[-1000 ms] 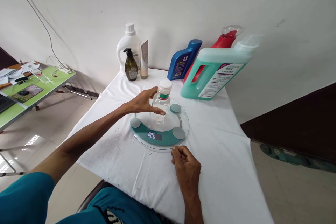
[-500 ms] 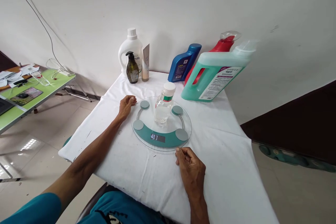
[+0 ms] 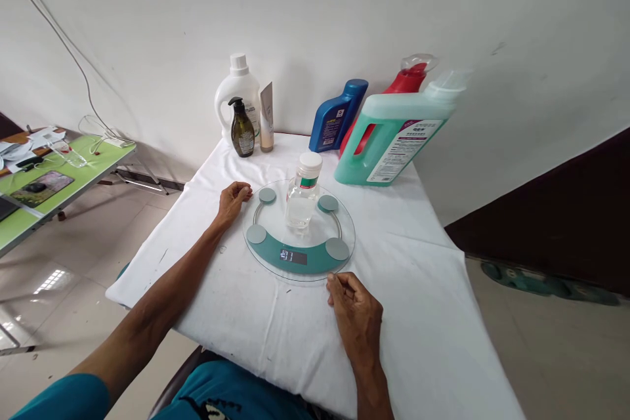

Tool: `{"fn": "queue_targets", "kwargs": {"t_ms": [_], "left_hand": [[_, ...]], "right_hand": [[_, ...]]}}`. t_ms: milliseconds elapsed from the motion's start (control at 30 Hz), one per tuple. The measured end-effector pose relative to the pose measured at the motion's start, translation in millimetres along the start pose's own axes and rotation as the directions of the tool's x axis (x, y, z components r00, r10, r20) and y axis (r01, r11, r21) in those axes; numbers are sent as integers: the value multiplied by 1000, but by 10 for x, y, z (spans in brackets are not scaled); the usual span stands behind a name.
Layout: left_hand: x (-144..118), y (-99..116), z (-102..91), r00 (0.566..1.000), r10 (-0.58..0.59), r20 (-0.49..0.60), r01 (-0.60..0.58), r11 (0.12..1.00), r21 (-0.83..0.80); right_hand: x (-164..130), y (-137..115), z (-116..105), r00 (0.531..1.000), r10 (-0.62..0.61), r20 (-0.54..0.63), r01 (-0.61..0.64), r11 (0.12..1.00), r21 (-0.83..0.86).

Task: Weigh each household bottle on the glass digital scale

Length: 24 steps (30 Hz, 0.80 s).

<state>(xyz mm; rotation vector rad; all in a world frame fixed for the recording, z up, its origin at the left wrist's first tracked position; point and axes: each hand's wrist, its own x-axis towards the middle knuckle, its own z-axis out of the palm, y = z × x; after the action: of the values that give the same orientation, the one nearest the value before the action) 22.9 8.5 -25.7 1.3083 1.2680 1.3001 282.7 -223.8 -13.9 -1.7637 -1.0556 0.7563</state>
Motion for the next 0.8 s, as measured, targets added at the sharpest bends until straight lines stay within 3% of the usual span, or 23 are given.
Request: {"fn": "queue_targets", "kwargs": {"t_ms": [233,800], "left_hand": [[-6,27,3,1000,1,-2,-1,1000,31],[11,5,22,1000,2,-1,-2,998,61]], "right_hand": [[47,72,-34,999,-29,44,31,998,-47],[54,139,0,999,-41,6,41,999,-20]]}}
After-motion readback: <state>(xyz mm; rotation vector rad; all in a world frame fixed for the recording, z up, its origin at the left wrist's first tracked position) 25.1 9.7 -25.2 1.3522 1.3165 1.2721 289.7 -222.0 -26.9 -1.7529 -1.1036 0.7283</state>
